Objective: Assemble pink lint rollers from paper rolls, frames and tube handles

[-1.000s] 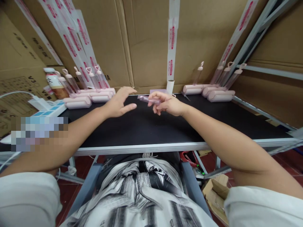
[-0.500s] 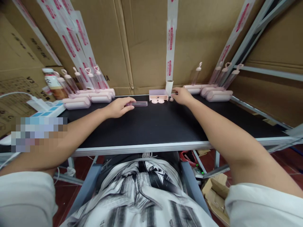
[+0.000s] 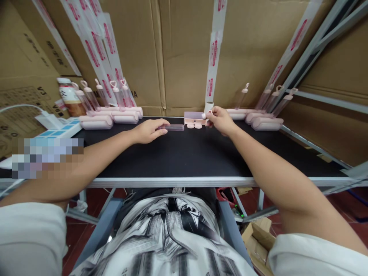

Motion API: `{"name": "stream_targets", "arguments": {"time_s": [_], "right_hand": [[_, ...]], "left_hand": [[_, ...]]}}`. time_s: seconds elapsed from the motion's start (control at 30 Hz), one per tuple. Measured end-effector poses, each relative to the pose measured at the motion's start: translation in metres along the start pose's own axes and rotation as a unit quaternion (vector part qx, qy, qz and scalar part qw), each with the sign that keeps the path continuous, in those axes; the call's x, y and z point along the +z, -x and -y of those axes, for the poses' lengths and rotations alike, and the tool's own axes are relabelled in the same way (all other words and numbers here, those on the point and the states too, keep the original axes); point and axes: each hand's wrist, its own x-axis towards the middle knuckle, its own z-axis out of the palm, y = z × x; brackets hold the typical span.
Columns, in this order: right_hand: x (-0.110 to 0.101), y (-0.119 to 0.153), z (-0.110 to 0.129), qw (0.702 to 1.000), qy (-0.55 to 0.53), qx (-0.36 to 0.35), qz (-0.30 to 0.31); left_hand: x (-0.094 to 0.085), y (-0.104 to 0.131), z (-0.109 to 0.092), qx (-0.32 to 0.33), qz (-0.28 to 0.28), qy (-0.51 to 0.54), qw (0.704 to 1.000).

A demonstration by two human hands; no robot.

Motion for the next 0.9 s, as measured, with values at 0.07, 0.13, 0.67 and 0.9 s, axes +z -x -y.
{"name": "stream_targets", "arguments": {"time_s": [0.07, 0.13, 0.67, 0.9], "right_hand": [[0.015, 0.014, 0.016, 0.98, -0.182, -0.045, 0.071], [0.029, 0.027, 0.031, 0.96, -0.249, -0.059, 0.111], [0.048, 0.046, 0.041, 0.944, -0.146, -0.105, 0.278], [0.054, 0.053, 0.042, 0.936, -0.085, -0.13, 0.317]], "left_hand": [[0.001, 0.0, 0.0, -0.001, -0.006, 0.006, 1.0], [0.001, 0.0, 0.0, -0.002, -0.014, 0.011, 1.0], [0.004, 0.001, -0.008, 0.0, 0.0, -0.012, 1.0], [0.008, 0.0, -0.019, 0.024, 0.063, -0.028, 0.997]]}}
